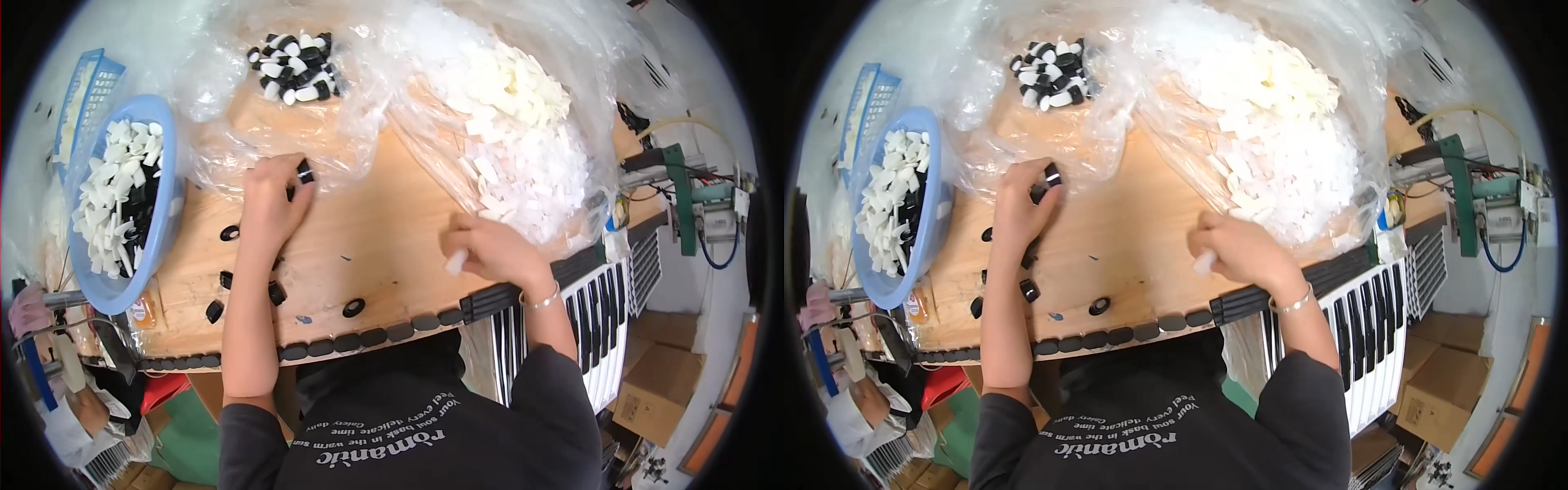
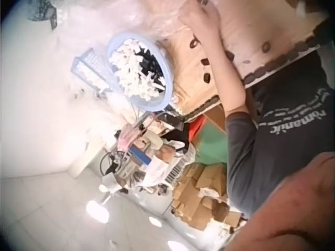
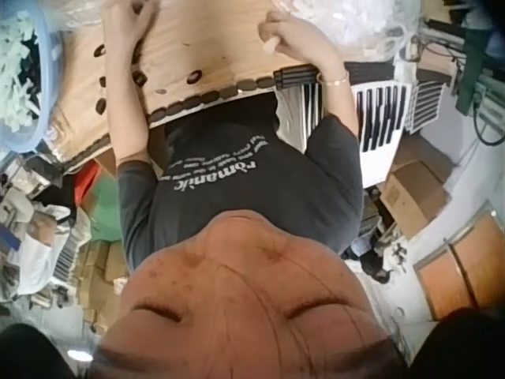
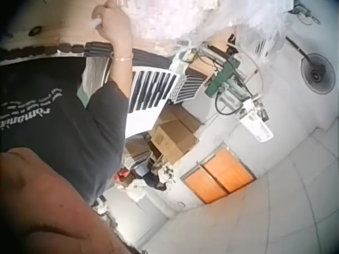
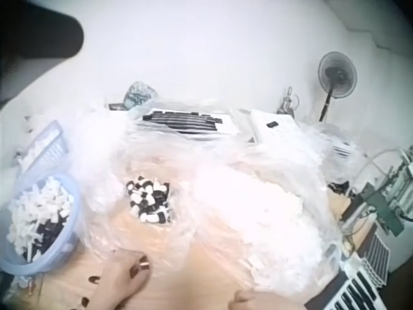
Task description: The worker manually assembles small white plastic components into black plastic bases on a factory workbench.
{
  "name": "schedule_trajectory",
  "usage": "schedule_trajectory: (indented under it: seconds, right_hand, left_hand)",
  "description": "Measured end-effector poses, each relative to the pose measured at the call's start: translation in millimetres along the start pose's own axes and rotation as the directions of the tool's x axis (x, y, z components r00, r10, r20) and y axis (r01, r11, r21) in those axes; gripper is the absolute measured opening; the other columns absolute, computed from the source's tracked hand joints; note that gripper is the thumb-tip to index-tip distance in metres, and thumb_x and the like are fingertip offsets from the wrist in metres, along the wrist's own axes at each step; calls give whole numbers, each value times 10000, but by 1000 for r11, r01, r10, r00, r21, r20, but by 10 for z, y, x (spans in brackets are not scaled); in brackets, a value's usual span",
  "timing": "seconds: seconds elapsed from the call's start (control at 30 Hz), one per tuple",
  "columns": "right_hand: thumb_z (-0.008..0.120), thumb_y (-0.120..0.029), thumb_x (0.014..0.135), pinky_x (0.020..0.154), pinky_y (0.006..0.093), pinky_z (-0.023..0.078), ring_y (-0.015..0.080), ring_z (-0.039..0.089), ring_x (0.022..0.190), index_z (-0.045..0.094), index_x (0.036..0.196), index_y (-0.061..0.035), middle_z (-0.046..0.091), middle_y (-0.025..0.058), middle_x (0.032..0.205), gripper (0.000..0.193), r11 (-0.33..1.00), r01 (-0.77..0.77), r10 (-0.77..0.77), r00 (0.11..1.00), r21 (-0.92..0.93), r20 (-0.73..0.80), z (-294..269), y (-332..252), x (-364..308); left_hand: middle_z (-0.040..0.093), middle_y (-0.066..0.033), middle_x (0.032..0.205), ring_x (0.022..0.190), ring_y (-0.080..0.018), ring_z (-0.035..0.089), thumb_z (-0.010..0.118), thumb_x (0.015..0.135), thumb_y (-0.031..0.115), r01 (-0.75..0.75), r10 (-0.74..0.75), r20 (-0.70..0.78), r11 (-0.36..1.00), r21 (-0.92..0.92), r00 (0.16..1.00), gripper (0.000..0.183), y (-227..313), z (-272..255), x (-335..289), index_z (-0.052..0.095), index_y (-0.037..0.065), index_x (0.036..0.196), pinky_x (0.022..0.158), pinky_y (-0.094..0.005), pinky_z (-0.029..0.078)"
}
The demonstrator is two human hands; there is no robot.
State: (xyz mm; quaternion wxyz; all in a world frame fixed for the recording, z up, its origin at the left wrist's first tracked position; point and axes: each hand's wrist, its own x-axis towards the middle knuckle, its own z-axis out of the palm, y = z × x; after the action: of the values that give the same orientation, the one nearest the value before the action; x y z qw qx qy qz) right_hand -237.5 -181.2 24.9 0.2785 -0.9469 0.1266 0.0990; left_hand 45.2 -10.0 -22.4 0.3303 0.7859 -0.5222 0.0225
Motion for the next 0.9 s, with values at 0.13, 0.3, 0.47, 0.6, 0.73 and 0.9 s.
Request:
schedule_trajectory:
  seconds: [0.13, 0.3, 0.47, 0.6, 0.73, 0.9]
  right_hand:
    - [716, -32, 682, 734, 410, 484, 322, 590, 860, 572, 863, -41, 574, 100, 824, 232, 998, 29, -33, 996, -53, -87, -10, -52, 144]
    - [699, -16, 790, 676, 295, 496, 182, 626, 769, 595, 872, -22, 577, 38, 756, 133, 919, 184, -35, 919, 350, -393, -218, -450, 627]
    - [652, -24, 884, 714, 211, 498, 62, 594, 819, 633, 962, 16, 610, -7, 808, 90, 264, 366, 211, 881, 892, -424, -175, -805, 935]
    - [662, -1, 866, 729, 203, 492, 77, 586, 841, 640, 980, 26, 572, 46, 1010, 119, 299, 484, 215, 805, 822, -552, 174, -713, 1096]
    - [663, 7, 861, 746, 203, 485, 91, 579, 870, 650, 1003, 26, 506, 69, 1166, 143, 518, 510, 144, 740, 687, -657, 287, -655, 1151]
    - [628, 15, 885, 783, 224, 489, 100, 588, 934, 640, 1064, 43, 564, 65, 1128, 182, 466, 472, 181, 777, 748, -603, 356, -708, 1148]
  left_hand:
    - [672, -86, 1076, 941, -193, 599, 736, 710, -17, 38, -56, -22, 870, -492, 998, 493, 194, -94, 72, 624, 43, 1186, 778, -302, 460]
    - [650, -129, 1158, 964, -195, 596, 739, 698, -60, -90, -48, -154, 630, -771, 987, 530, 217, -17, -12, 608, 1, 1208, 786, -275, 448]
    - [647, -162, 1147, 1001, -254, 625, 748, 678, -67, -204, 75, -277, 858, -471, 958, 492, 342, -19, -40, 624, -29, 1153, 828, -310, 494]
    - [639, -194, 1116, 957, -309, 636, 782, 640, -51, -285, 144, -395, 902, -326, 908, 536, 477, 2, -37, 622, -32, 1151, 820, -348, 521]
    - [629, -201, 1093, 923, -318, 632, 777, 655, -48, -375, 243, -423, 889, -262, 873, 506, 531, 29, -39, 624, -47, 1137, 766, -344, 529]
    - [638, -202, 1062, 909, -322, 632, 760, 677, -49, -382, 265, -458, 906, -184, 848, 458, 544, 64, -58, 624, -65, 1114, 761, -344, 527]
